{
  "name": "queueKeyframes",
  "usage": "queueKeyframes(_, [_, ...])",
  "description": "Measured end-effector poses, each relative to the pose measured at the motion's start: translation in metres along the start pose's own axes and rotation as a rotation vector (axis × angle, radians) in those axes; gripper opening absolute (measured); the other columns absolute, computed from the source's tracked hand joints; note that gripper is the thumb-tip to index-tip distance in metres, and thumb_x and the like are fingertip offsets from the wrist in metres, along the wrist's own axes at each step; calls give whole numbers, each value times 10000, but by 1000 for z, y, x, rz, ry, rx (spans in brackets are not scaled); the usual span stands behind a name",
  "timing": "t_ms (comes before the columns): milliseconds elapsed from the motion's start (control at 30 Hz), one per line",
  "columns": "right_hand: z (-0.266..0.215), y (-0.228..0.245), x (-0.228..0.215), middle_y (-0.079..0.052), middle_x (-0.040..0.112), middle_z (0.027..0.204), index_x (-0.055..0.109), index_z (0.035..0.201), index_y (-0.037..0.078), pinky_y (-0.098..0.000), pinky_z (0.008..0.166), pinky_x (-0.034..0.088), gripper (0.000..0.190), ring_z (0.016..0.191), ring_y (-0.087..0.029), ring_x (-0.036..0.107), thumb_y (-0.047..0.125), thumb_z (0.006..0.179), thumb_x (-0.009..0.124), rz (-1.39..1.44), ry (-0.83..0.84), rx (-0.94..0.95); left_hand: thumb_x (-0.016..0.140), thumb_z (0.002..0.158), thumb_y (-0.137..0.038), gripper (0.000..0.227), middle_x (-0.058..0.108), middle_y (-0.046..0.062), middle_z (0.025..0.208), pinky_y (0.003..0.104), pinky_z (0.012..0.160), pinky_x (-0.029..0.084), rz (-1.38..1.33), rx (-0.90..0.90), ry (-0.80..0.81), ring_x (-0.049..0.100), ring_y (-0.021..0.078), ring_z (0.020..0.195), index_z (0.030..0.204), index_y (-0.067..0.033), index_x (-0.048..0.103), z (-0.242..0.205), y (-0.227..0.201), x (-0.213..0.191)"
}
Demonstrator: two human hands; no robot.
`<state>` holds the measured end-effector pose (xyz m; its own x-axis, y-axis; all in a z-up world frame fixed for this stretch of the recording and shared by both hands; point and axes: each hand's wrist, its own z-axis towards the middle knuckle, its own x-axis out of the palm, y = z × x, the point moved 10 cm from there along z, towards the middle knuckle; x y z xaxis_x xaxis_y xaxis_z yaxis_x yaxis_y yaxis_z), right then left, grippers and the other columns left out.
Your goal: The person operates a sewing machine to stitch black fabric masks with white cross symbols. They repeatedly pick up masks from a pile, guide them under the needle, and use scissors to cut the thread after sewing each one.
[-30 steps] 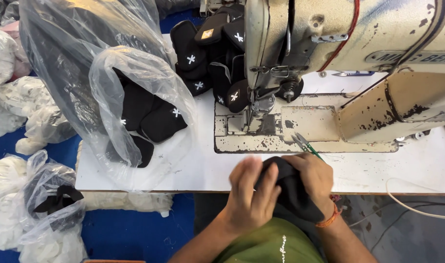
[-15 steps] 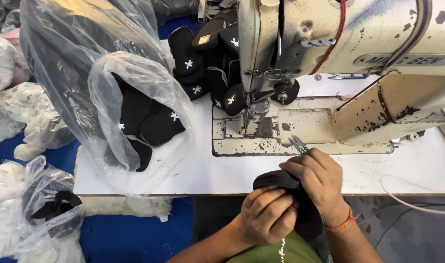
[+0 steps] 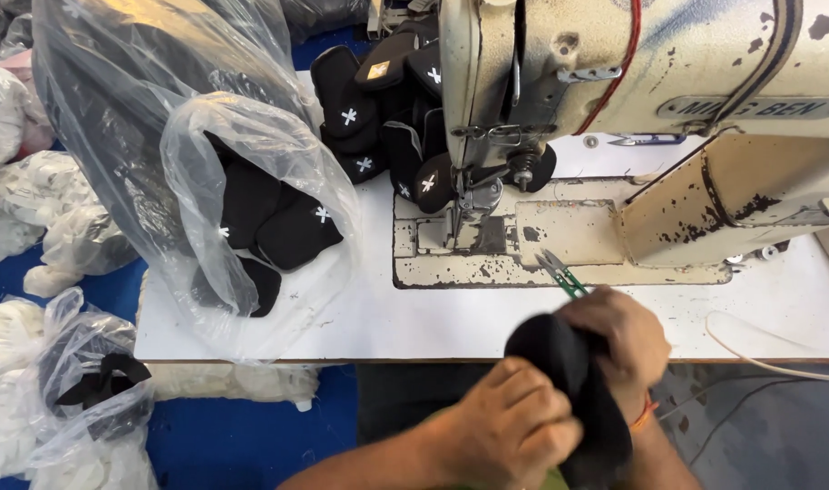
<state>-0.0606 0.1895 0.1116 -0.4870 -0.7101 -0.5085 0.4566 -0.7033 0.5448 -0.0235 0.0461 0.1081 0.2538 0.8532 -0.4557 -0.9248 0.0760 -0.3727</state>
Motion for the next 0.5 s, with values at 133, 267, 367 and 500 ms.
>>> queueKeyframes(133, [11,-7,-1,-120,675,842,634,931,23,-314,651,506,179,739,-258,676,110,784,685,-53,-93,131,564,1076,-506,546,561,96,1186,409,997,501,-179,-103,-29,583,266,1095,1331,-23,573,26,25,-32])
queueKeyframes(267, [7,-15,13,-112,656,798,623,886,29,-312,621,492,189,691,-232,657,129,767,731,-32,-20,231,738,958,-424,634,576,163,1299,400,1039,494,-99,-563,-133,577,305,1203,1320,66,563,43,83,-72])
queueKeyframes(367, [9,-27,34,-103,684,852,637,909,27,-298,640,513,197,743,-229,679,112,750,716,40,162,260,773,914,-271,419,774,85,1066,308,879,591,-560,-1005,-30,726,183,953,1219,8,706,-29,130,-21])
queueKeyframes(500, [6,-32,50,-113,709,894,650,966,-1,-290,633,536,254,779,-232,702,87,737,713,205,338,316,745,949,-207,315,792,82,1028,266,835,608,-440,-957,-98,747,131,929,1184,2,720,-27,137,-49])
